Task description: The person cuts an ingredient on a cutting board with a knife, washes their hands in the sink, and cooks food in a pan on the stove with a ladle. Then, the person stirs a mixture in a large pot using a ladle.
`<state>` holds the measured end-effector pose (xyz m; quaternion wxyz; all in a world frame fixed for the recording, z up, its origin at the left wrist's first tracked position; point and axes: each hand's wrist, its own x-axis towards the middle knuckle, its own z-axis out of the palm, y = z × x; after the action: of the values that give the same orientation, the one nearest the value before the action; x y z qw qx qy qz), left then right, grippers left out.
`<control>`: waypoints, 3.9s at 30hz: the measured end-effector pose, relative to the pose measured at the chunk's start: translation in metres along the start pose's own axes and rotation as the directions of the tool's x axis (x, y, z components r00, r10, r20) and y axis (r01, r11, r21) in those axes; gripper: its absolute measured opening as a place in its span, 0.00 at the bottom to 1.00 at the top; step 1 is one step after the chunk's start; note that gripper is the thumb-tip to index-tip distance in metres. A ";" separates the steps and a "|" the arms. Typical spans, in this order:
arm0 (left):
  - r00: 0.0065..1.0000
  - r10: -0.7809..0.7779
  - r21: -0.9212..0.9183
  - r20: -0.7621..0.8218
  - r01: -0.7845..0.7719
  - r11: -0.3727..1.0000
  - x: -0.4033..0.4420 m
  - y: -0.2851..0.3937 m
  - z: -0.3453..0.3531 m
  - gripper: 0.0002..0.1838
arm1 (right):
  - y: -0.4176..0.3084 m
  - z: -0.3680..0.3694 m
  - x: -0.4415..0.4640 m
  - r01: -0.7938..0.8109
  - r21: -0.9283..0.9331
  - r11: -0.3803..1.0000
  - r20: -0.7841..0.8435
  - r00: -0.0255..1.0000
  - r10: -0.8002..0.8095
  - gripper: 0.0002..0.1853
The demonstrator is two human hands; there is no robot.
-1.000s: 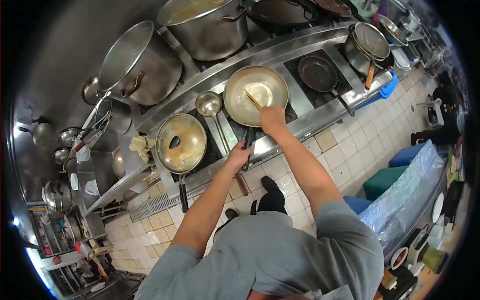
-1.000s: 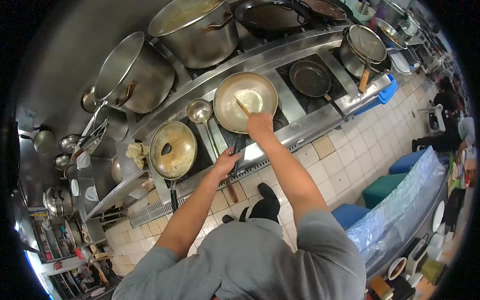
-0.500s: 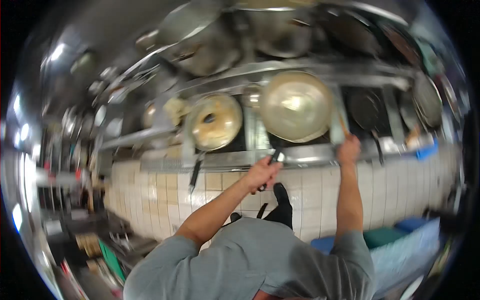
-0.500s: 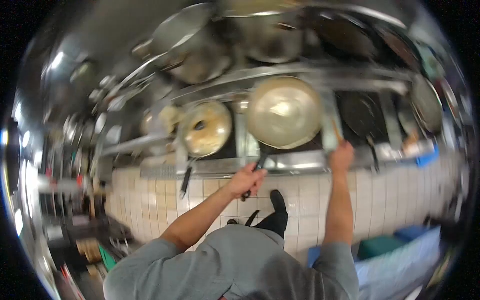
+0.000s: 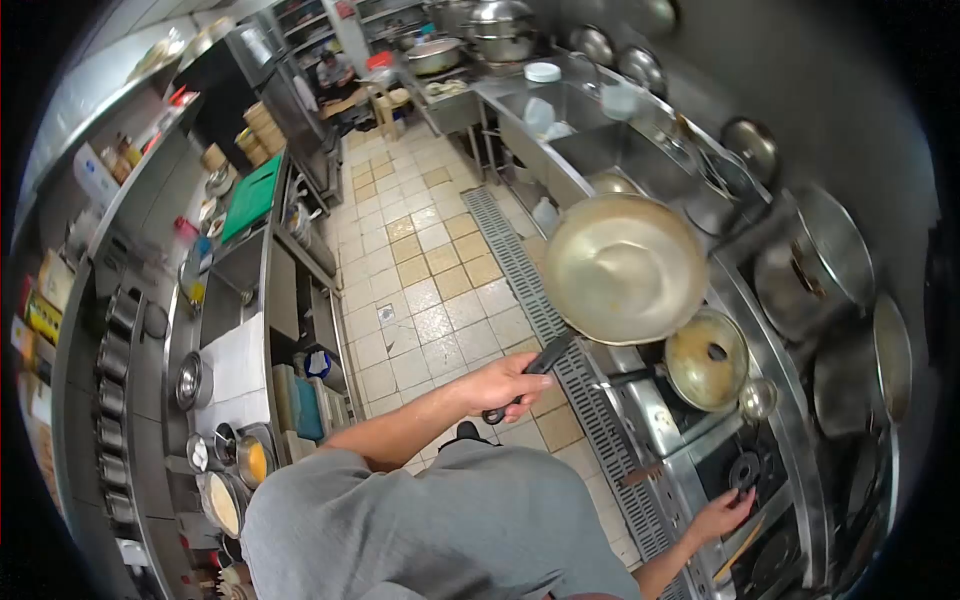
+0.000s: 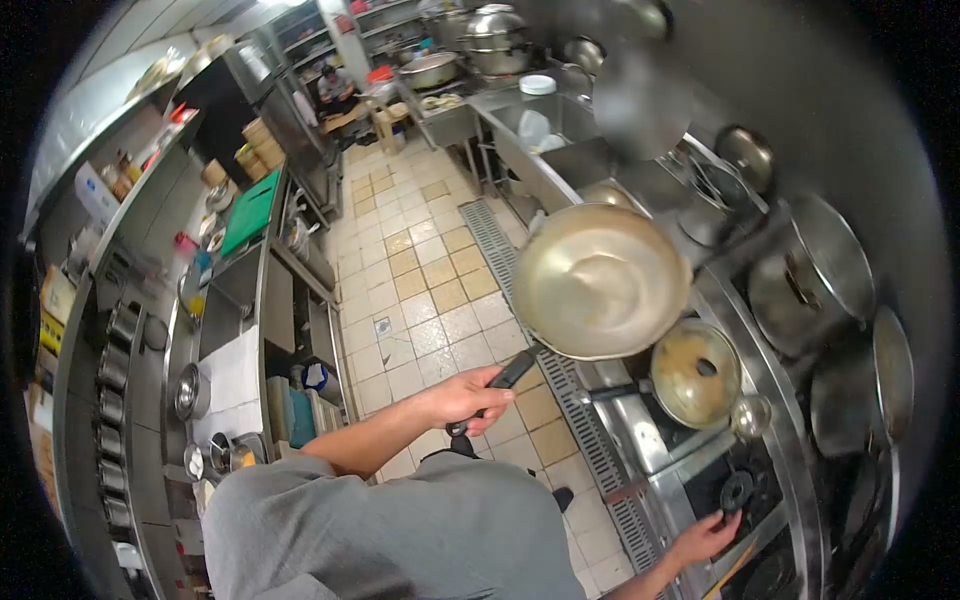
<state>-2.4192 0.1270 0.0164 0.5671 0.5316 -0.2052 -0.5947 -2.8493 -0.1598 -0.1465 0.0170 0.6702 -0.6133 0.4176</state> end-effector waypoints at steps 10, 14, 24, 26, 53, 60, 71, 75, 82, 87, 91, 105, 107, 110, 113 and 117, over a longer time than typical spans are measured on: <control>0.807 -0.060 -0.117 -0.587 -0.011 0.993 -0.143 -0.029 -0.264 0.12 | -0.406 0.106 -0.090 -0.108 0.644 0.758 0.616 0.660 -0.430 0.14; 0.761 -0.069 -0.196 -0.645 -0.077 0.978 -0.129 0.004 -0.358 0.11 | -0.518 0.169 -0.190 -0.480 0.315 0.819 0.904 -0.110 -0.412 0.18; 0.844 0.042 -0.054 -0.535 -0.084 0.995 0.000 0.151 -0.587 0.05 | -0.898 0.335 -0.324 -0.758 -0.214 0.616 0.453 -0.636 -0.625 0.16; 0.877 -0.013 -0.041 -0.480 -0.008 0.999 0.011 0.176 -0.632 0.06 | -0.955 0.368 -0.333 -0.699 -0.342 0.628 0.472 -0.705 -0.529 0.11; 0.825 0.424 0.764 -0.373 0.014 0.645 0.505 0.608 -1.483 0.49 | -1.422 0.735 -0.228 -0.932 0.201 0.303 0.979 0.203 -0.025 0.13; 0.704 0.213 0.688 -0.678 0.505 0.520 0.688 0.684 -1.483 0.51 | -1.482 0.832 -0.207 -0.933 0.355 0.064 0.894 0.359 0.268 0.13; 0.667 0.699 0.933 -0.259 -0.015 0.360 0.759 0.683 -1.531 0.20 | -1.535 0.787 -0.260 -0.900 0.435 0.025 0.691 0.351 0.632 0.14; 0.597 0.800 0.679 0.060 -0.612 0.406 0.753 0.730 -1.421 0.26 | -1.541 0.775 -0.289 -0.883 0.469 0.018 0.609 0.338 0.717 0.14; 0.730 0.556 0.779 0.397 -0.588 0.217 0.838 0.691 -1.320 0.29 | -1.565 0.780 -0.290 -0.850 0.519 0.085 0.592 0.430 0.681 0.18; 0.655 0.581 0.776 0.483 -0.628 0.064 0.794 0.697 -1.355 0.30 | -1.592 0.798 -0.266 -0.888 0.440 0.131 0.700 0.431 0.570 0.18; 0.631 0.706 0.775 0.320 -0.603 0.188 0.707 0.681 -1.460 0.23 | -1.606 0.846 -0.246 -0.917 0.252 0.310 0.876 0.353 0.330 0.16; 0.584 -0.275 -0.229 -0.764 0.154 0.961 0.593 0.677 -1.938 0.35 | -1.744 1.184 -0.269 -0.959 0.174 0.223 0.978 0.141 -0.155 0.16; 0.656 -0.277 -0.315 -0.703 0.063 0.947 0.621 0.705 -1.971 0.36 | -1.771 1.182 -0.255 -0.874 0.086 0.479 0.995 0.095 -0.004 0.15; 0.700 -0.264 -0.400 -0.663 -0.033 0.916 0.679 0.740 -2.037 0.35 | -1.796 1.174 -0.239 -0.194 -0.012 0.981 0.859 0.500 0.109 0.21; 0.712 -0.310 -0.506 -0.630 -0.074 0.860 0.729 0.755 -2.099 0.37 | -1.842 1.184 -0.217 -0.007 0.147 0.989 0.602 0.794 -0.084 0.24; 0.738 -0.381 -0.608 -0.557 -0.050 0.793 0.785 0.787 -2.150 0.33 | -2.117 1.207 -0.210 0.111 0.318 0.942 0.773 0.544 -0.325 0.35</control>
<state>-0.0370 -0.0164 -0.3842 0.6786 0.5202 0.2507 -0.4540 -0.4073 -0.1127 -0.0174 -0.2934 0.8549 -0.4095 0.1241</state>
